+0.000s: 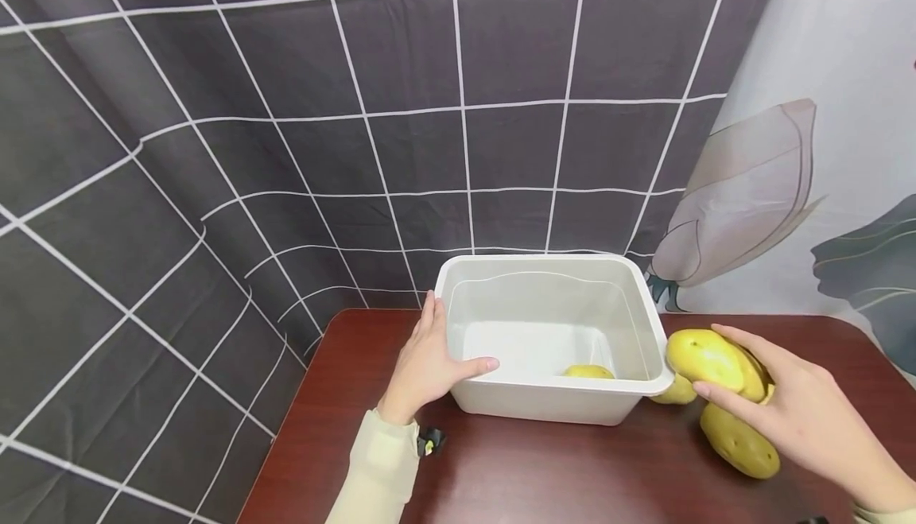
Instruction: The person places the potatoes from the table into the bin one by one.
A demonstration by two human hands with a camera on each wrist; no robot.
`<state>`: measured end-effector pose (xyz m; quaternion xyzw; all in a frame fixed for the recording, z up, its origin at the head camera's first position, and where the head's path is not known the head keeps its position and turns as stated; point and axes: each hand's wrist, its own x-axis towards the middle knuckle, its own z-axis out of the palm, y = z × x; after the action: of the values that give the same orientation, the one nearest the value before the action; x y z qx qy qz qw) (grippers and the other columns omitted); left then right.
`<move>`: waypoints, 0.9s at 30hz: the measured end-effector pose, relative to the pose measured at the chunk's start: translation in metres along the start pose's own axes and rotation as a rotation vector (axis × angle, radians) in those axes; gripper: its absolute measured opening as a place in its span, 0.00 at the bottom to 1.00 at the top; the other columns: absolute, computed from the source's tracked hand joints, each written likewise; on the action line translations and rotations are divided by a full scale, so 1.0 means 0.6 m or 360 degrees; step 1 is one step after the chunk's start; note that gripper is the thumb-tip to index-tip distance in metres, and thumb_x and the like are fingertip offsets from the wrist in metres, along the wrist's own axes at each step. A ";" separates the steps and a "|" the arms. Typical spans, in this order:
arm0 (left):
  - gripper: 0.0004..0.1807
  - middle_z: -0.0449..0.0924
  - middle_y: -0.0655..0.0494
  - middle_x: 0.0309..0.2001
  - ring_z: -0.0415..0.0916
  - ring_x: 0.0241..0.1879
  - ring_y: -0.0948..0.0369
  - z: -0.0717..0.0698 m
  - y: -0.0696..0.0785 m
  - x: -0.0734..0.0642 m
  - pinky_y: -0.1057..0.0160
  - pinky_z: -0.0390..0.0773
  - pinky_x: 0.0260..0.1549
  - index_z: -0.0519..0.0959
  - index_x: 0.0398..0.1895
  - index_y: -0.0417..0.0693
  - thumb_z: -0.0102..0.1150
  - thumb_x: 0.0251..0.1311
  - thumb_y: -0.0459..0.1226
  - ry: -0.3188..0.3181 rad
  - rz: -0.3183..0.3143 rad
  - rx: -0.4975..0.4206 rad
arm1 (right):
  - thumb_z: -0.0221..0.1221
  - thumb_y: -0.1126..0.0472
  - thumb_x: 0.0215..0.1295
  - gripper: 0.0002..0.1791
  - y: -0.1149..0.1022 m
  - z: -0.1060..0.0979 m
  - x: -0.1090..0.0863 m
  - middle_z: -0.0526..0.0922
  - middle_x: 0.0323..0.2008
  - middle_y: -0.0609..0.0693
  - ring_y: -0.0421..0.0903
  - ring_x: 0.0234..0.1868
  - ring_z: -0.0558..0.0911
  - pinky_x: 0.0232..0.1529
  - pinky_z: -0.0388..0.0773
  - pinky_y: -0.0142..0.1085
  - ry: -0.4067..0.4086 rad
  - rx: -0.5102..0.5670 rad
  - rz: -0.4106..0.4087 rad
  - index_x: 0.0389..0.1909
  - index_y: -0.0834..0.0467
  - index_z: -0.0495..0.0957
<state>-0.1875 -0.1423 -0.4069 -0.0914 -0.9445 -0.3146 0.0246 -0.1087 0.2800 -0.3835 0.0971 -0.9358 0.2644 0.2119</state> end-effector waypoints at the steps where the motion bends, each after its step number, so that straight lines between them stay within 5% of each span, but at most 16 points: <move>1: 0.74 0.32 0.50 0.82 0.43 0.78 0.45 0.001 0.000 -0.001 0.40 0.58 0.69 0.45 0.80 0.37 0.67 0.40 0.74 -0.0004 -0.0003 0.0003 | 0.80 0.48 0.44 0.42 0.000 0.000 0.001 0.84 0.49 0.60 0.31 0.37 0.73 0.34 0.63 0.24 -0.0004 -0.0006 -0.0003 0.62 0.55 0.78; 27: 0.74 0.31 0.51 0.82 0.44 0.78 0.45 -0.002 0.002 0.003 0.41 0.59 0.69 0.44 0.80 0.37 0.67 0.41 0.73 -0.0022 -0.0032 0.0043 | 0.79 0.47 0.46 0.40 -0.035 -0.007 0.050 0.85 0.41 0.51 0.40 0.32 0.75 0.32 0.65 0.25 -0.0028 -0.0058 -0.0190 0.61 0.54 0.78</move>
<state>-0.1890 -0.1416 -0.4051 -0.0838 -0.9497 -0.3014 0.0163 -0.1276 0.2622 -0.3574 0.1513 -0.9349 0.2332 0.2208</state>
